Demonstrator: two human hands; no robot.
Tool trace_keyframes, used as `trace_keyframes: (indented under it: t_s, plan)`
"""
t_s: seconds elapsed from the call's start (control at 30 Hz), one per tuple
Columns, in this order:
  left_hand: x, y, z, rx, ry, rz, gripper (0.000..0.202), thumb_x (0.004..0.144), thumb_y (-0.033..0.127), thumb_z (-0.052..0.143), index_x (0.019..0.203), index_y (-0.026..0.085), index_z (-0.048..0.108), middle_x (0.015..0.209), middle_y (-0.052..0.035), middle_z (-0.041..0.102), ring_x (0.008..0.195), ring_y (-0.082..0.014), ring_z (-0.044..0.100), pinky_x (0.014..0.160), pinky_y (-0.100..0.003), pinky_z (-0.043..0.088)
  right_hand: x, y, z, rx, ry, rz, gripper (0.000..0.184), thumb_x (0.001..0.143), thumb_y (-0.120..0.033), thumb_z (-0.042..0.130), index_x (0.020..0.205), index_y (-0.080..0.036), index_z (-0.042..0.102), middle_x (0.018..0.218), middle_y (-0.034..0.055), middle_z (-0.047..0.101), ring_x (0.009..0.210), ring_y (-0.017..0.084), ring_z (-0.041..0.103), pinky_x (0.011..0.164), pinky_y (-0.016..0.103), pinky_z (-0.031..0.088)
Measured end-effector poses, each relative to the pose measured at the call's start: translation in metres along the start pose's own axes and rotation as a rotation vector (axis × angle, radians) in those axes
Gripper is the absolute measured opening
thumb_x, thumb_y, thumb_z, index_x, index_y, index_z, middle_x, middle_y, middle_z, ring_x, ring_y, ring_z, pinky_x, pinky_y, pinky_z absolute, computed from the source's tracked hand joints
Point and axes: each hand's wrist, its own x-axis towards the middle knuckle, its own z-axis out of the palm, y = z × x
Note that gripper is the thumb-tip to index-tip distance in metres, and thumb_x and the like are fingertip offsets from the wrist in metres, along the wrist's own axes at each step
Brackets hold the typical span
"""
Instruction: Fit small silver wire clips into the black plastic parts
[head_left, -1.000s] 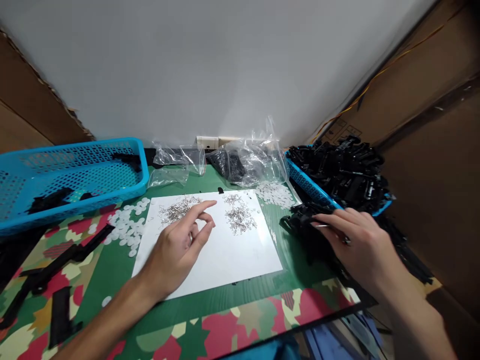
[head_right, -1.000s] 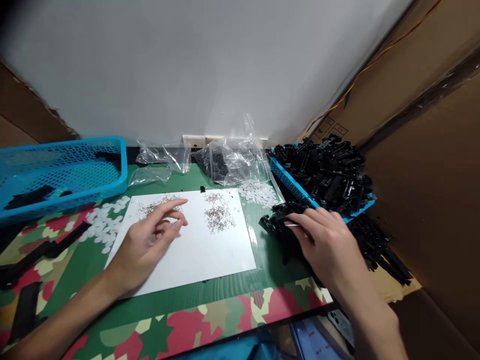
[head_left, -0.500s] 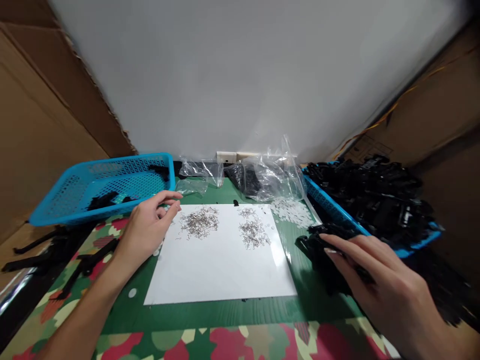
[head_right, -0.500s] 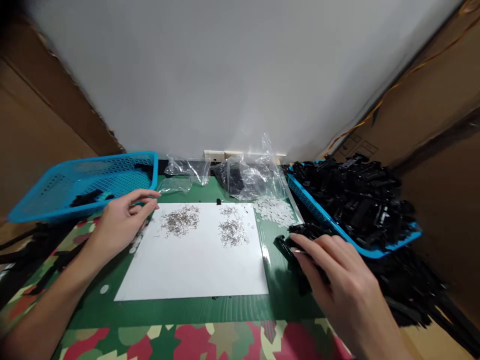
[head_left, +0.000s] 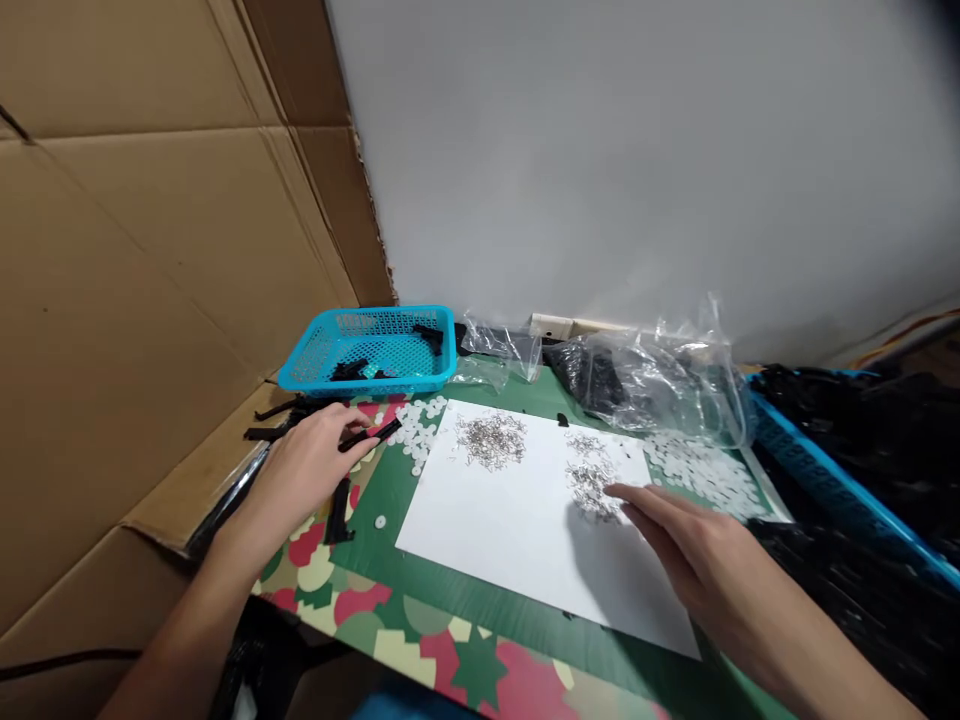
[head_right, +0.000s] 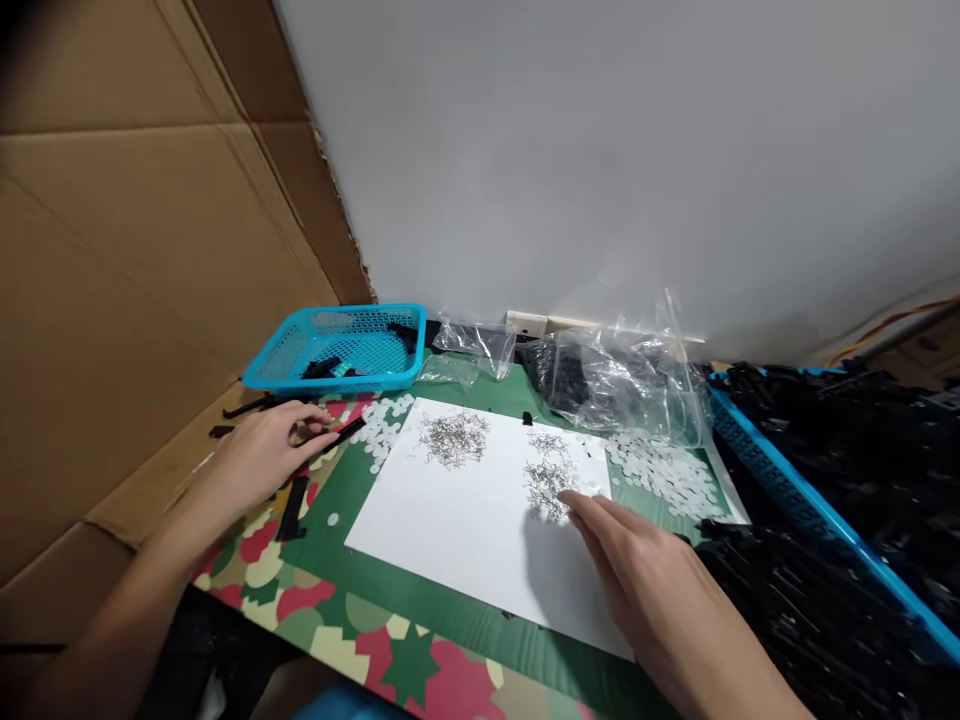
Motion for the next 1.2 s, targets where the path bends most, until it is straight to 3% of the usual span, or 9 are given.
trace_keyframes:
  t_s: [0.2,0.43,0.63,0.8,0.9,0.97,1.2]
  plan:
    - [-0.010,-0.012,0.023,0.044,0.033,0.065,0.034,0.100,0.046,0.058,0.123,0.024,0.072,0.126,-0.0105,0.068,0.113,-0.0315,0.066,0.096,-0.041,0.052,0.060,-0.029,-0.001,0.179,-0.198,-0.005,0.029,0.110,-0.035,0.047,0.118,-0.029,0.074,0.116,0.0069,0.077,0.097,0.024,0.075,0.076,0.034,0.055]
    - [-0.011,-0.008,0.033,0.038,0.060,0.084,0.027,0.101,0.039,0.057,0.115,0.022,0.071,0.117,-0.0114,0.065,0.109,-0.0322,0.066,0.097,-0.044,0.051,0.103,-0.055,0.040,0.301,-0.164,-0.034,0.017,0.097,-0.022,0.063,0.100,-0.020,0.079,0.094,0.0091,0.077,0.077,0.022,0.068,0.069,0.032,0.047]
    - [-0.010,-0.003,0.037,-0.011,0.115,0.071,0.022,0.100,0.037,0.055,0.102,0.020,0.070,0.117,-0.0113,0.060,0.099,-0.0291,0.068,0.093,-0.043,0.052,0.113,-0.060,0.064,0.326,-0.146,-0.044,0.015,0.092,-0.015,0.063,0.087,-0.018,0.077,0.087,0.0065,0.075,0.076,0.020,0.066,0.068,0.030,0.043]
    - [-0.009,-0.006,0.030,-0.067,0.189,0.034,0.023,0.101,0.038,0.053,0.099,0.021,0.067,0.116,-0.0116,0.062,0.104,-0.0299,0.067,0.097,-0.043,0.050,0.112,-0.060,0.071,0.316,-0.147,-0.071,0.014,0.094,-0.013,0.060,0.084,-0.018,0.069,0.090,0.0071,0.072,0.080,0.020,0.063,0.072,0.030,0.042]
    - [-0.011,-0.001,0.022,-0.094,0.227,0.008,0.024,0.104,0.040,0.049,0.101,0.021,0.063,0.109,-0.0097,0.067,0.103,-0.0295,0.066,0.090,-0.041,0.050,0.110,-0.062,0.071,0.309,-0.141,-0.086,0.013,0.095,-0.012,0.059,0.085,-0.018,0.065,0.093,0.0078,0.070,0.083,0.020,0.061,0.075,0.030,0.041]
    - [-0.013,0.010,0.016,-0.189,0.243,-0.011,0.024,0.106,0.042,0.047,0.104,0.022,0.060,0.102,-0.0064,0.069,0.094,-0.0260,0.067,0.081,-0.036,0.049,0.108,-0.062,0.069,0.307,-0.133,-0.084,0.013,0.096,-0.012,0.058,0.086,-0.018,0.064,0.095,0.0084,0.069,0.084,0.020,0.060,0.076,0.031,0.041]
    - [0.004,0.075,0.001,-1.043,0.219,0.055,0.020,0.098,0.039,0.067,0.100,0.021,0.057,0.087,-0.0014,0.065,0.081,-0.0157,0.063,0.070,-0.027,0.045,0.107,-0.062,0.065,0.337,-0.141,-0.059,0.008,0.094,-0.014,0.063,0.089,-0.017,0.070,0.096,0.0088,0.072,0.082,0.020,0.062,0.073,0.030,0.043]
